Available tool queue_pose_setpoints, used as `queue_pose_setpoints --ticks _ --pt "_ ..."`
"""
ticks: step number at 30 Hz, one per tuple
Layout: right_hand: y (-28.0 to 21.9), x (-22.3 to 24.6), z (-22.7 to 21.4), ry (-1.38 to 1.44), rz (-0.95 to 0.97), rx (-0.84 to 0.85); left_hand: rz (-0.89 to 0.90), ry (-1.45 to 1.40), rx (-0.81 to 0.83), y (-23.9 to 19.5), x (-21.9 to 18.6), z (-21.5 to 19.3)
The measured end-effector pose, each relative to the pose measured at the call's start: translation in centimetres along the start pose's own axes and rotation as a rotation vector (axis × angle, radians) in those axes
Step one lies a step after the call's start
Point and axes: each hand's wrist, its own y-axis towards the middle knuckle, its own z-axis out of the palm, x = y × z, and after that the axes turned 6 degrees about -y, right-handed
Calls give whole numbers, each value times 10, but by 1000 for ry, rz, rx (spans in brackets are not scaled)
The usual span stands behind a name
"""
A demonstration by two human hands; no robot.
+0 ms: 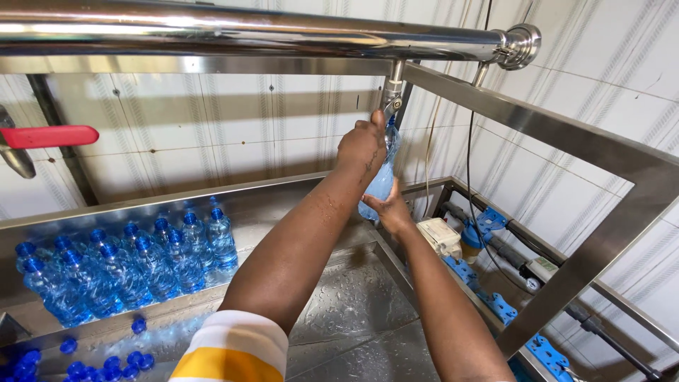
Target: Filling plastic bottles with water and applying adhesive seals to the caps of a bundle of bottles
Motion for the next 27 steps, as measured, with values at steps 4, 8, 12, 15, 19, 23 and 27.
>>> queue_pose_setpoints --ticks 4,8,12,15,19,23,27 --pt "11 -7 6 -32 60 -4 89 -44 145 -15 -6 -28" --pt "9 1 17 -45 124 -9 159 54 143 7 18 1" --pt "-2 27 10 -70 195 -44 269 178 86 29 25 -5" --pt "6 7 12 -115 251 -49 439 390 -58 41 35 0" --pt "24 -24 6 -46 214 -104 555 396 -218 56 42 12" --pt "-4 28 23 17 214 -100 264 66 -18 46 28 10" --pt "-3 6 18 26 222 -138 398 129 -10 55 39 31"
